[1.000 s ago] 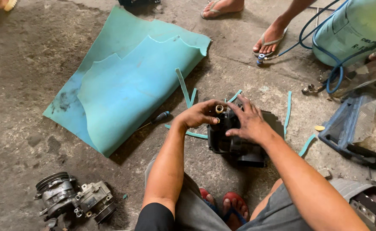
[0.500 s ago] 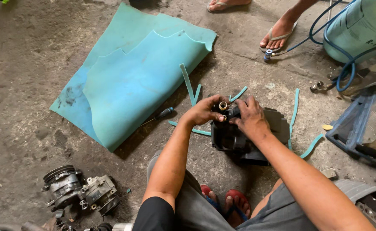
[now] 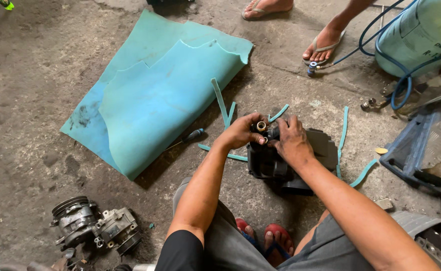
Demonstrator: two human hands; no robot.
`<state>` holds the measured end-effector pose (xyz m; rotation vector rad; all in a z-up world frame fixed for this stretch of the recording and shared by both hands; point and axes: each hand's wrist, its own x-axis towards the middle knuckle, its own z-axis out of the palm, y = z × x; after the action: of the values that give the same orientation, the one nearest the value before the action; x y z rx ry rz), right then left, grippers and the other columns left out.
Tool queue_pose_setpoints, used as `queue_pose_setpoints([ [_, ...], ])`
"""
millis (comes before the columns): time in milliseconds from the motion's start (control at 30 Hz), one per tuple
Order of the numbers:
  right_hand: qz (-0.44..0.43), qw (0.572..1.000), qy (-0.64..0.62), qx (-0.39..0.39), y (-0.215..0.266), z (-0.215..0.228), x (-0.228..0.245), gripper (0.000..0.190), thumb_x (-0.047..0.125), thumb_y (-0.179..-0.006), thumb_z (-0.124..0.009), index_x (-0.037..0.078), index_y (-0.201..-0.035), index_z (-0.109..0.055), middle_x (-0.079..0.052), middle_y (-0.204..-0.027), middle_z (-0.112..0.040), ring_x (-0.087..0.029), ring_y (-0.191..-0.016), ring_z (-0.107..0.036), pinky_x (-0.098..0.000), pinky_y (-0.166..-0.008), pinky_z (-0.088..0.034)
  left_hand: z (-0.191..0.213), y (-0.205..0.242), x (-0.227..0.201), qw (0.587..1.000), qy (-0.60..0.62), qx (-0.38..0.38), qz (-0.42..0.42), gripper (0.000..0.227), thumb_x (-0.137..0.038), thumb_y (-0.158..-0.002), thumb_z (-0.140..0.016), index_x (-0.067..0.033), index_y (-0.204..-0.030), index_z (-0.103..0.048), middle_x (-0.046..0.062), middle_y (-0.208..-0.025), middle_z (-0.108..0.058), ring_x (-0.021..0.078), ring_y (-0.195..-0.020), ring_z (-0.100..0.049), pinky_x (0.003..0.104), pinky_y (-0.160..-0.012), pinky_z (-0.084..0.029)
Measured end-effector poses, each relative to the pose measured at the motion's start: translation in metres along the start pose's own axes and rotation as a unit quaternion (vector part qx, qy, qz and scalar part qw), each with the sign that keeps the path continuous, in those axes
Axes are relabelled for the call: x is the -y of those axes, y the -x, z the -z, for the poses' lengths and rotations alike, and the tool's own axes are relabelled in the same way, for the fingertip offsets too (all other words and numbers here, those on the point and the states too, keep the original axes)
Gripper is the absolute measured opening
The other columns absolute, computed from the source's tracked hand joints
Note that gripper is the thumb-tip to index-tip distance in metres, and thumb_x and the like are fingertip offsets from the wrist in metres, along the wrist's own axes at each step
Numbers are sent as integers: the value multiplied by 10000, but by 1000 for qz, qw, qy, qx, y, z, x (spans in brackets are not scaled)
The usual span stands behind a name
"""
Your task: The person cuts strips of light blue foam with scissors, fits them into a black plastic housing, and then cuts a larger foam sheet to size. The person handles the foam strips and sheet, uses scissors, and places the cut pieces into the housing.
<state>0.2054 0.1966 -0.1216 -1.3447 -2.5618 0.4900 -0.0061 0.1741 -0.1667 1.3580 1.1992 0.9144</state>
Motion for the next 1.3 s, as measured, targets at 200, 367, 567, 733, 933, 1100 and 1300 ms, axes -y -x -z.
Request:
queue_pose_setpoints([
  [200,29,1000,3,7,-2,6,-4,808,322,-742,-885,116,-1421,-499,-194,-1220,-472,-395,-1207,-507,-510,-1027,-440,-11,34,-17,982,-154,-111,-5,973,-272,-695,-958,-44,-1478,-428,150,-1465,-535,282,-1380,-498,406,-1129,-414],
  [367,19,1000,-3,-7,-7,3,-6,736,292,-739,-874,124,-1381,-554,-169,-1205,-513,-378,-1187,-553,-487,-1010,-480,-56,42,-31,935,-293,-197,36,1284,-517,-690,-950,54,-1544,-181,313,-1539,-363,425,-1399,-402,448,-1116,-370],
  [567,43,998,-46,30,-7,22,-15,546,230,-815,-806,224,-1332,-629,-120,-1142,-580,-341,-1107,-637,-449,-967,-533,-61,24,-19,904,-324,-279,-34,923,-386,-814,-833,60,-1487,-388,262,-1385,-588,417,-1267,-581,475,-1060,-470],
  [733,33,994,-74,67,-10,31,-18,548,196,-849,-763,212,-1373,-602,-118,-1165,-585,-343,-1102,-642,-444,-975,-524,-71,16,3,905,-284,-315,-33,632,-175,-951,-632,50,-1505,-430,236,-1297,-649,384,-1206,-622,467,-1057,-494],
  [933,66,996,-57,23,-6,23,-20,584,166,-836,-764,203,-1390,-583,-137,-1163,-575,-353,-1129,-624,-448,-988,-514,-72,14,3,884,-353,-306,-30,693,-165,-937,-614,66,-1526,-332,208,-1261,-647,348,-1237,-599,533,-1137,-345],
  [1100,80,995,-54,29,-5,23,-20,666,166,-834,-774,224,-1444,-513,-132,-1132,-559,-328,-1093,-628,-436,-1020,-509,-66,23,-28,904,-348,-246,38,875,-236,-889,-716,2,-1578,-233,185,-1387,-578,332,-1312,-546,534,-1147,-340],
  [1300,55,992,-101,59,-4,30,-20,805,183,-836,-778,247,-1549,-408,-132,-1193,-558,-343,-1122,-617,-443,-1020,-514,-22,52,-48,951,-255,-74,161,1242,-231,-645,-958,-119,-1610,-185,206,-1495,-472,329,-1324,-493,433,-1095,-407],
])
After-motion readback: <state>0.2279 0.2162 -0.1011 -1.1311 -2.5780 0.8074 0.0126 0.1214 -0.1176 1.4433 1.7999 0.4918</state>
